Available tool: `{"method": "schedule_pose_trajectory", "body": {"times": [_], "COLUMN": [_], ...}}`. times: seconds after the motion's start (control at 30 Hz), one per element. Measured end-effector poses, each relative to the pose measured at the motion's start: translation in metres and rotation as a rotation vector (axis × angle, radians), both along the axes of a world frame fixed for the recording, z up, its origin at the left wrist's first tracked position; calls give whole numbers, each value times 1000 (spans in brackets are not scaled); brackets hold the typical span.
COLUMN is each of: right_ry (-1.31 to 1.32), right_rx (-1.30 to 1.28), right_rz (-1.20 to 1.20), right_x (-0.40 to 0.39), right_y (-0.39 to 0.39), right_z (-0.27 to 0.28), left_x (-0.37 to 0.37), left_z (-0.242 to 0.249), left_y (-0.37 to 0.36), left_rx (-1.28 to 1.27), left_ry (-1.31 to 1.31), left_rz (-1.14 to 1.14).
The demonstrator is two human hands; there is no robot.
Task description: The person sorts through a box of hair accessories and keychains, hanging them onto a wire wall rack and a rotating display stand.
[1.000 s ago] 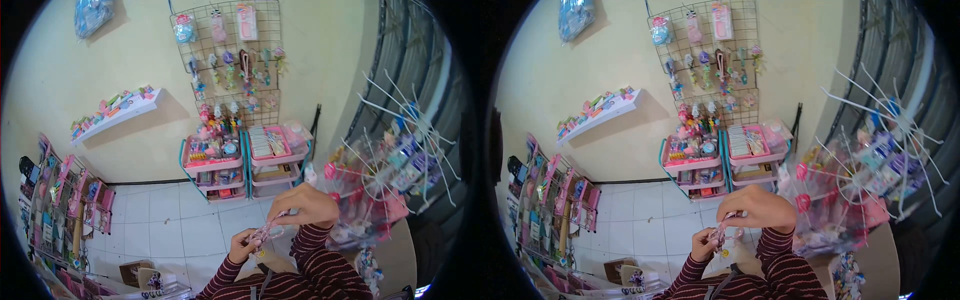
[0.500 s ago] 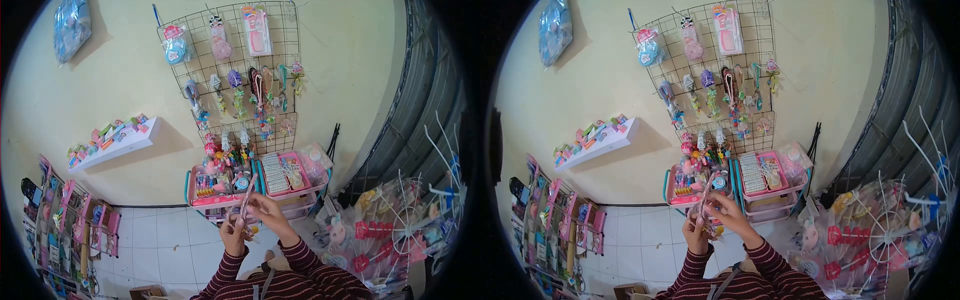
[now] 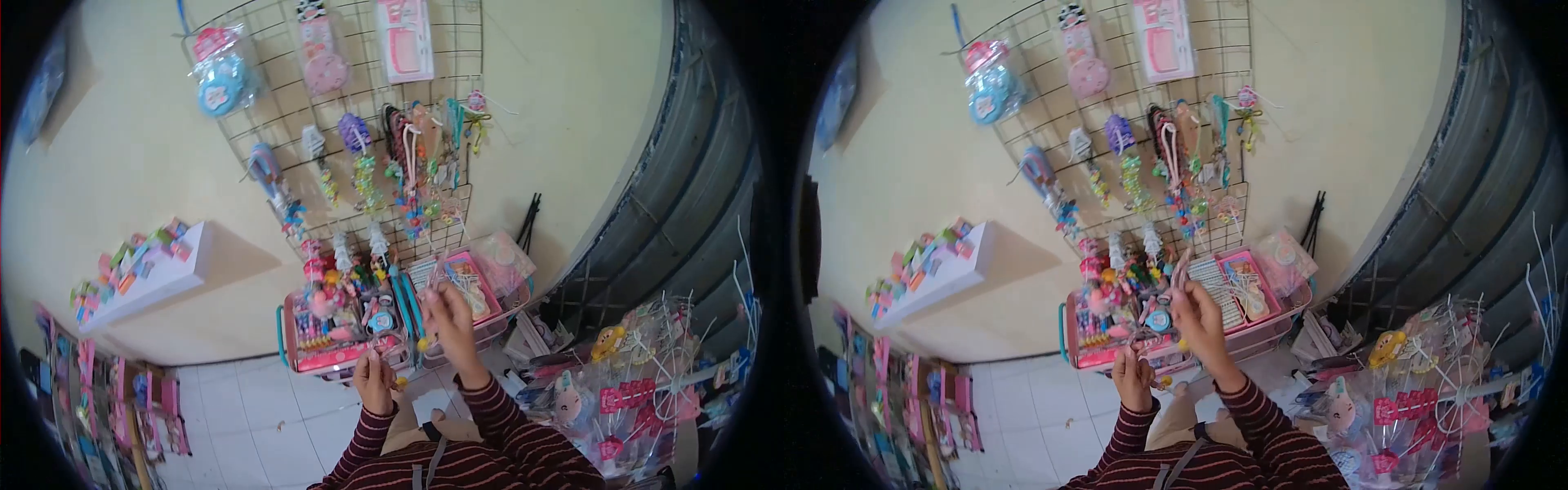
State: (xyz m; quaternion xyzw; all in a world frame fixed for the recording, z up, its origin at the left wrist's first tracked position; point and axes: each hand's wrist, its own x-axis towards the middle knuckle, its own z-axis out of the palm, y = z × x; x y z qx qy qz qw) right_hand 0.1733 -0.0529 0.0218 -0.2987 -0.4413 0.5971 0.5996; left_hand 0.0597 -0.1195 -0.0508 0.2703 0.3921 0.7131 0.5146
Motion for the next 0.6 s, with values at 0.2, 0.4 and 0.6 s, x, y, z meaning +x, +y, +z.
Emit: {"method": "schedule_pose_trajectory", "body": {"times": [0.2,0.4,0.6], "right_ry": [-511,-728,-728], "right_rx": [374,479,428], "right_rz": [-591,-849,-829], "right_x": [6,-5,-17], "right_y": [89,134,155], "right_z": [38,71,66], "left_x": [-32,-56,-68], "left_z": [15,21,27], "left_y": [65,119,146], "left_rx": [71,144,138], "left_ry": [164,84,18], "left_rz": [-71,-86,-159]}}
